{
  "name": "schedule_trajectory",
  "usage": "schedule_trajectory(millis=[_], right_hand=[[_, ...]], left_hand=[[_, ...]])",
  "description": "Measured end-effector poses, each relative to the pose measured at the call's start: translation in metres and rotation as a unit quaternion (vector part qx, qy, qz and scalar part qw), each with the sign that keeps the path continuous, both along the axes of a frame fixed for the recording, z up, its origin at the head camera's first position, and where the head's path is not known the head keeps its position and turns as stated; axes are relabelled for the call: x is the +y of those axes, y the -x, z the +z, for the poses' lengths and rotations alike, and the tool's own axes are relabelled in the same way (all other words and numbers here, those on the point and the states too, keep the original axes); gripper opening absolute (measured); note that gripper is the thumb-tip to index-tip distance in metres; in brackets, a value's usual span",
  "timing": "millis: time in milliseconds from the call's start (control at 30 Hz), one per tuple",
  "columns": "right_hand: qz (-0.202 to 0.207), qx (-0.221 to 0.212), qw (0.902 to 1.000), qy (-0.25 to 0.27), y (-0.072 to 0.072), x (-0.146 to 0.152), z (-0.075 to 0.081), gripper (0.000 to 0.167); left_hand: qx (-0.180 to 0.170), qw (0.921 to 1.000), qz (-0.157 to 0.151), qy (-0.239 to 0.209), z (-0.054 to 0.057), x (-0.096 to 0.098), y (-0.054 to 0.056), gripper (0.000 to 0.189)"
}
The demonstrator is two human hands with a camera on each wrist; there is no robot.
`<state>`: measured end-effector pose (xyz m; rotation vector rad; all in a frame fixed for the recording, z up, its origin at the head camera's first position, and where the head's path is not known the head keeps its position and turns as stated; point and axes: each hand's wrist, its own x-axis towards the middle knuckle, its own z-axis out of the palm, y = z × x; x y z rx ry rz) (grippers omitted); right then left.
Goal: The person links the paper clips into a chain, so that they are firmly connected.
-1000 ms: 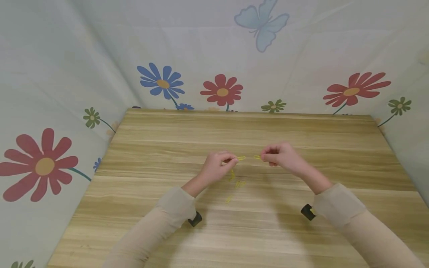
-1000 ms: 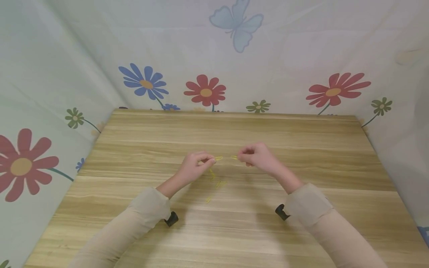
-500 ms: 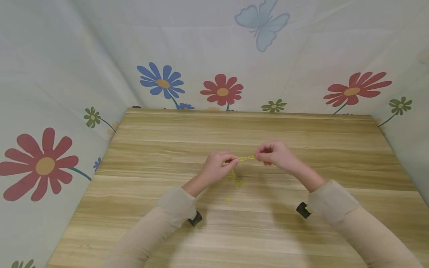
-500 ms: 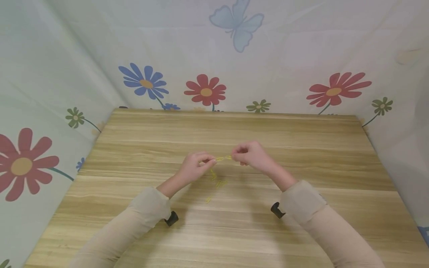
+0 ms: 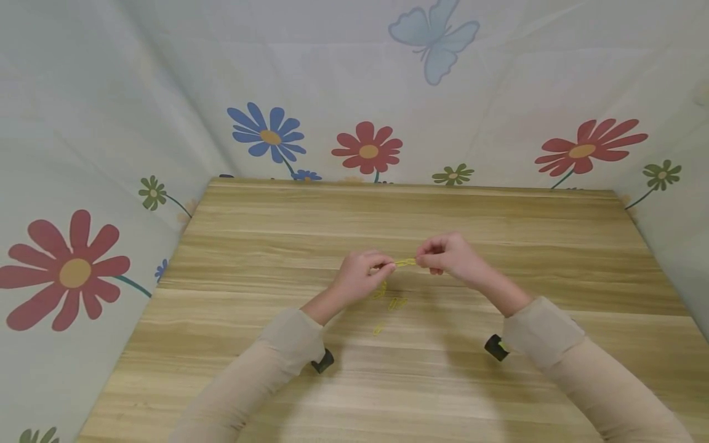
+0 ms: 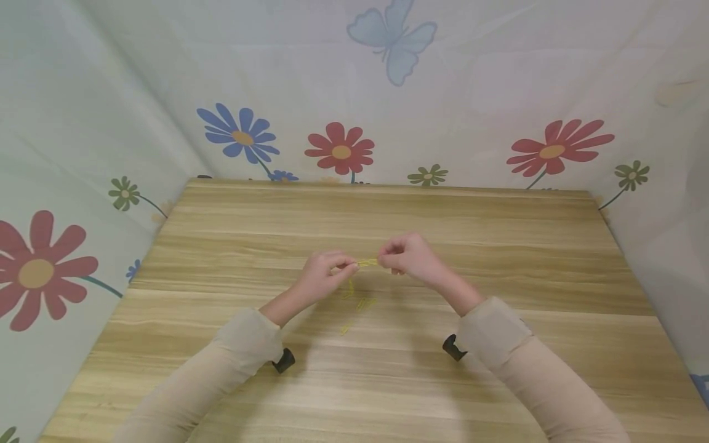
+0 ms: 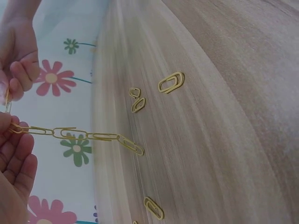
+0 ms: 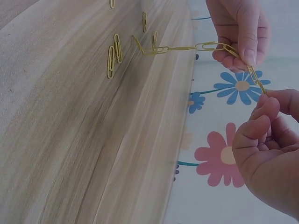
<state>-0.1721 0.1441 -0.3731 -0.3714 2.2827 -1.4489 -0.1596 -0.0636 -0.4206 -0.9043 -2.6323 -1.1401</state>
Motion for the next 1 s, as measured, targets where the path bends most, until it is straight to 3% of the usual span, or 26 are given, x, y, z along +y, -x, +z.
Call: schedule_trajectory(millis=[767, 1000], right_hand=[[0.010, 0.005, 0.9997, -0.022, -0.0001, -0.0058, -0.0032, 0.015], [0.018, 0.012, 0.9993, -0.030, 0.0006, -0.0086, -0.0049, 0.015]], left_hand=[[0.059, 0.9978, -0.015, 0.027, -0.0011, 0.0003, -0.0015, 0.013], [0.071, 0.9970, -0.025, 0.016, -0.0035, 0.0022, -0.0012, 0.012]])
